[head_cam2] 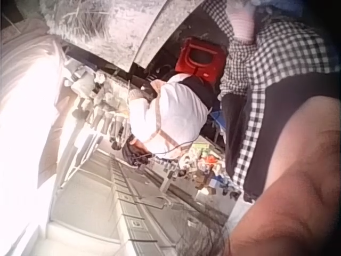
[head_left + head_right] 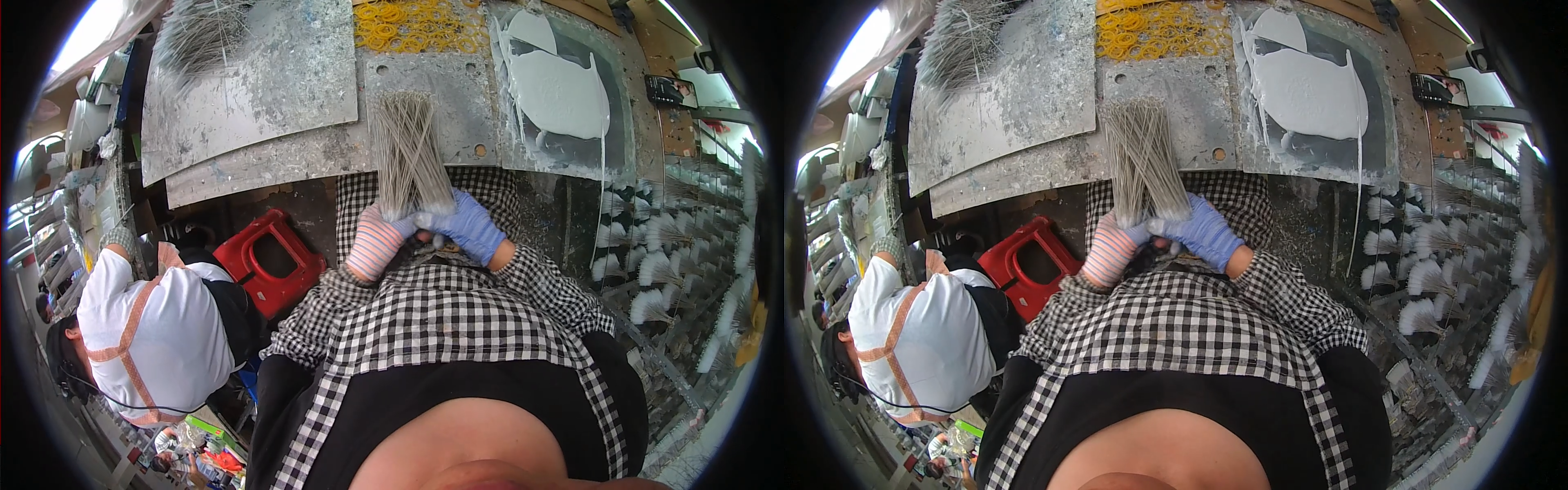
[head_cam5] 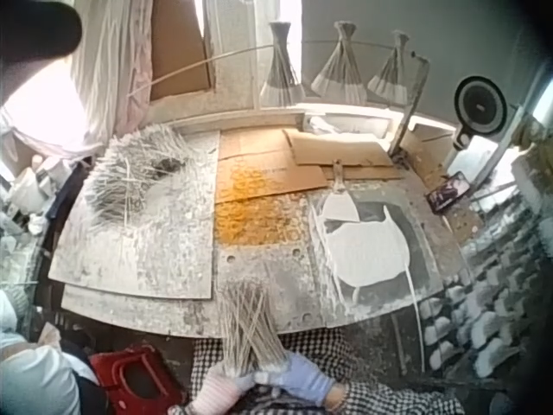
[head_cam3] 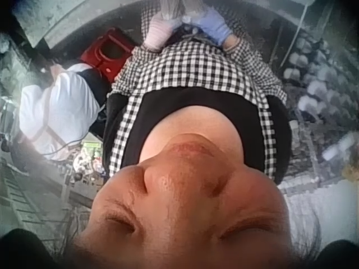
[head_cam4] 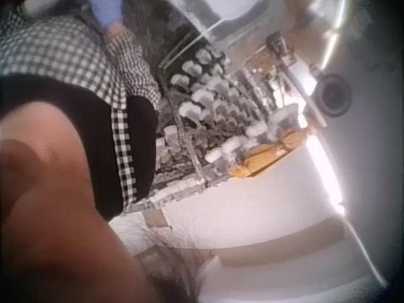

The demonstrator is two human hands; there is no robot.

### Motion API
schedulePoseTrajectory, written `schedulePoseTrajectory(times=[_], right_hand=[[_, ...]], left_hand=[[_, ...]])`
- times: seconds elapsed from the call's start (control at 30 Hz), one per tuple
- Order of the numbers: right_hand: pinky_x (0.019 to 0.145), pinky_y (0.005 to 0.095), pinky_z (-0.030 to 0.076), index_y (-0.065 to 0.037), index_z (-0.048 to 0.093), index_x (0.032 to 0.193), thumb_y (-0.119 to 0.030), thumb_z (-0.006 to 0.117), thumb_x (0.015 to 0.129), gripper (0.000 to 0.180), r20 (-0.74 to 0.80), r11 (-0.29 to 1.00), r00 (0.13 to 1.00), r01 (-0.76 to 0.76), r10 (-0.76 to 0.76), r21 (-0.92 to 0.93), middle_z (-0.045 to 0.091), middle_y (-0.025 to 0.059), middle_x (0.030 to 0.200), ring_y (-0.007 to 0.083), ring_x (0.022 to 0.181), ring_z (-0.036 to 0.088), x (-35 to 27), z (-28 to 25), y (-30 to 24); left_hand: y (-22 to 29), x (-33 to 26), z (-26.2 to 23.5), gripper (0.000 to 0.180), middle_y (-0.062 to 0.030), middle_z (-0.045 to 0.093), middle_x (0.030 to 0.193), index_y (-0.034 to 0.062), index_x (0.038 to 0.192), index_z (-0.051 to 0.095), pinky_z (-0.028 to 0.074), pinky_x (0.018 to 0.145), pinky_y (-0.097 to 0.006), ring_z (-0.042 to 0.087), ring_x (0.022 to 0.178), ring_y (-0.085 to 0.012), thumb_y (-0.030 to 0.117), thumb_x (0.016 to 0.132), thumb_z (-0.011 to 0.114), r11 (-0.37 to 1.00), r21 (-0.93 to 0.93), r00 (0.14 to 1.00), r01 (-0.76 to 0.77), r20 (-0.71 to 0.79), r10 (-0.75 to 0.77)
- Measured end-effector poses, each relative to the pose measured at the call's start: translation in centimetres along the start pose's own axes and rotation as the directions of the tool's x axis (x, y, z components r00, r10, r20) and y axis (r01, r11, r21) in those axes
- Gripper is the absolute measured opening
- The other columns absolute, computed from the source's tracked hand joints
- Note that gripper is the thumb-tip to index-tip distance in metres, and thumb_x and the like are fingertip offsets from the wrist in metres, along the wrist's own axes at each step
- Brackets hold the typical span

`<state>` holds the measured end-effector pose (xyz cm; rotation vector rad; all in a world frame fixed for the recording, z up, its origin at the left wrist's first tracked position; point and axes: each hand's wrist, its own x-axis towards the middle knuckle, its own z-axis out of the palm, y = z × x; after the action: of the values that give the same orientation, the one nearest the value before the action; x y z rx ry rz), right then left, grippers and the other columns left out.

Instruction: Handling bundles of bristles, dipping the ends into white adhesive on a table, and securing them into bundles.

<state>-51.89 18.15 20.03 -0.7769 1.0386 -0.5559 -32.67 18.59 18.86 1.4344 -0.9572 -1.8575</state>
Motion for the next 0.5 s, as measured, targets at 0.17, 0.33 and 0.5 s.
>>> schedulePoseTrajectory(times=[0.17,0.33,0.5], right_hand=[[0.068,0.0261,0.059,0.001,0.067,0.11,-0.022,0.077,0.086,0.035,-0.058,0.974,0.994,-0.104,0.094,-0.202,0.073,0.0113,0.096,0.0125,0.08,0.07,-5.1,-4.1,-3.8],[0.096,0.0329,0.054,0.001,0.064,0.123,-0.02,0.075,0.087,0.043,-0.086,0.855,0.96,0.193,-0.265,-0.481,0.073,0.0111,0.11,0.0186,0.101,0.069,-6.5,-5.3,-2.6],[0.092,0.0338,0.056,0.001,0.064,0.119,-0.02,0.073,0.088,0.038,-0.184,0.944,0.957,0.166,-0.224,-0.285,0.073,0.0109,0.108,0.0185,0.099,0.069,-3.9,-2.3,-0.9]], left_hand=[[3.7,-3.1,-7.0,0.031,-0.0067,0.072,0.098,-0.003,0.112,0.066,0.054,0.082,-0.027,0.066,0.087,-0.0107,0.017,0.089,0.073,0.991,0.126,0.989,-0.046,0.145,0.027],[2.7,-3.1,-8.6,0.038,-0.0044,0.069,0.111,0.0006,0.121,0.063,0.05,0.09,-0.027,0.063,0.099,-0.01,0.013,0.088,0.076,0.984,0.169,0.979,-0.064,0.201,0.029],[0.8,-2.6,-3.4,0.024,-0.0019,0.059,0.078,0.0049,0.109,0.057,0.046,0.057,-0.022,0.056,0.064,-0.0098,0.02,0.094,0.068,0.967,-0.246,0.969,0.069,0.245,-0.007]])
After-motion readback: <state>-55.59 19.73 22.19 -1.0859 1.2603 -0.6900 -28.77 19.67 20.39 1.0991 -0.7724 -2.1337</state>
